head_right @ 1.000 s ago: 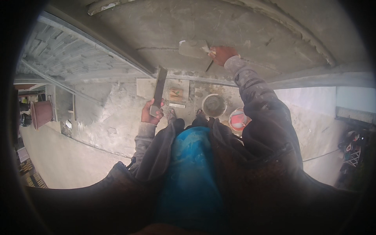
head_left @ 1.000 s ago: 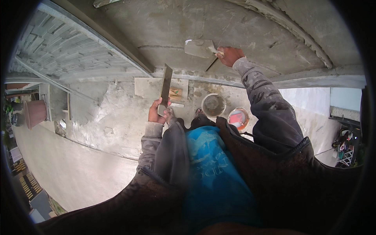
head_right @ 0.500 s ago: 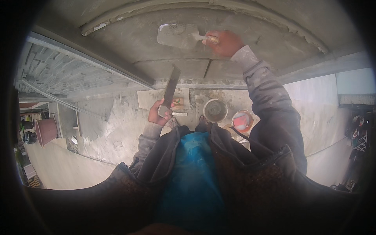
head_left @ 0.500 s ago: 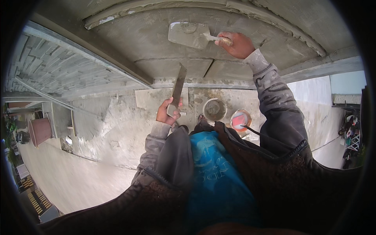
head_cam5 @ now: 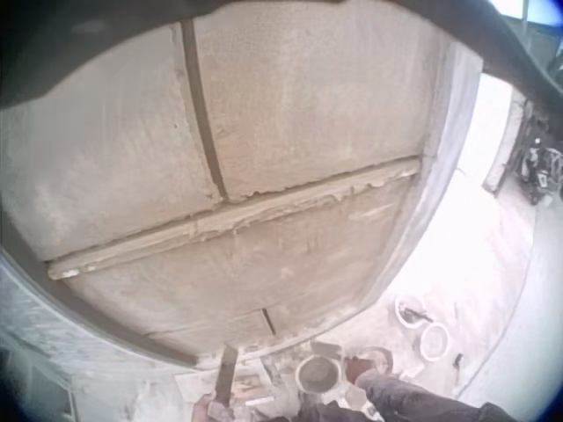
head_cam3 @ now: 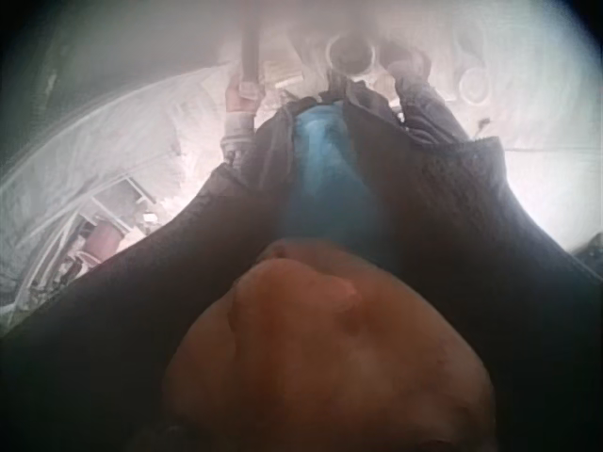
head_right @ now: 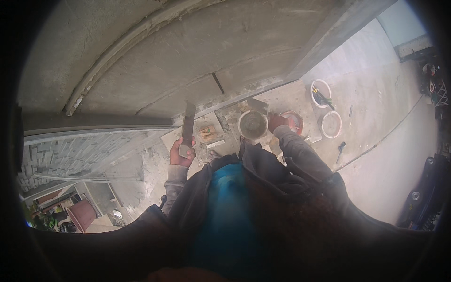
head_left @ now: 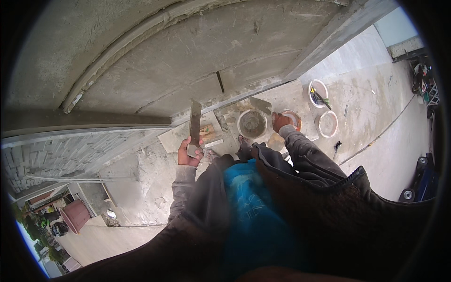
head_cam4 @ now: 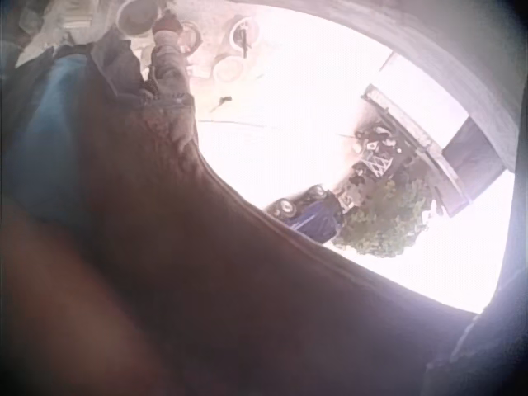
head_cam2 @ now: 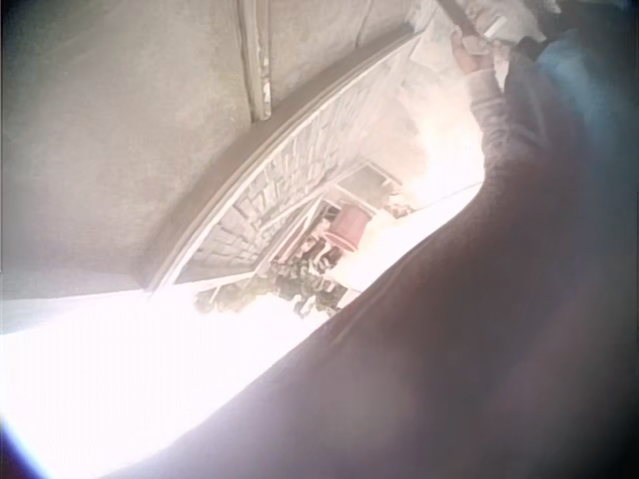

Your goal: The person scoops cement from a bucket using a trowel and applies it to a curved concrete ceiling. They smooth the surface with a flat tool and repeat the process across multiple sections.

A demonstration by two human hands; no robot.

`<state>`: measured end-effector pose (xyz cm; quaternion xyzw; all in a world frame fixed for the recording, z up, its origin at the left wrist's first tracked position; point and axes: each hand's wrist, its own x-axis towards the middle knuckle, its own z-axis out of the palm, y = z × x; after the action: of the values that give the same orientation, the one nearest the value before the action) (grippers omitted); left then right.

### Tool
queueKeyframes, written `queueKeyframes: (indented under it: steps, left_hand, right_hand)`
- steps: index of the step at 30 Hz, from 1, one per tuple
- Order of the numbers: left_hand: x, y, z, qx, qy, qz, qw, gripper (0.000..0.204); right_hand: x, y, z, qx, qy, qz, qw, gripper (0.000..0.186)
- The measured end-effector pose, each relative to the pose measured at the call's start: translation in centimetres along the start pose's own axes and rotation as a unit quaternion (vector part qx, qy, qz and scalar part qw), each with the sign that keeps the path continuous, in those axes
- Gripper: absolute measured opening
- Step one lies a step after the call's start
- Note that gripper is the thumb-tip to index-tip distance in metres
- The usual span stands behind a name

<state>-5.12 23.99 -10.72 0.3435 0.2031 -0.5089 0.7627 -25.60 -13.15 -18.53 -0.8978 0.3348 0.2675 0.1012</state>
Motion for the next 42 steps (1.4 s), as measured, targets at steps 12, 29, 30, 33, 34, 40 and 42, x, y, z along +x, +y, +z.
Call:
queueKeyframes:
  steps: [12,29,30,33,34,40,42]
  left_hand:
    - [2.3,3.2,4.9,0.075,-0.043,-0.060,0.994,0.048]
    - [-0.2,10.3,0.2,0.129,-0.097,-0.110,0.981,0.052]
    - [0.4,10.2,-0.7,0.126,-0.075,-0.119,0.982,0.053]
    - [0.6,9.2,-0.6,0.118,-0.047,-0.127,0.984,0.053]
    - [1.2,9.0,0.3,0.128,-0.052,-0.138,0.981,0.052]
    - [2.5,7.9,2.9,0.159,-0.052,-0.131,0.977,0.052]
    - [2.3,7.4,4.8,0.171,-0.055,-0.118,0.977,0.053]
  right_hand:
    - [9.2,-16.5,-15.7,0.900,0.275,0.072,0.329,0.048]
    - [9.0,-11.9,-28.1,0.880,0.410,0.049,0.237,0.050]
    - [9.9,-10.1,-28.3,0.856,0.427,0.065,0.282,0.051]
    - [9.8,-9.1,-28.8,0.824,0.431,0.110,0.350,0.047]
    - [11.4,-8.7,-27.4,0.723,0.530,0.140,0.420,0.045]
    - [4.0,-15.3,-27.6,0.844,0.371,0.016,0.387,0.044]
    - [2.8,-11.9,-28.8,0.852,0.388,0.044,0.348,0.045]
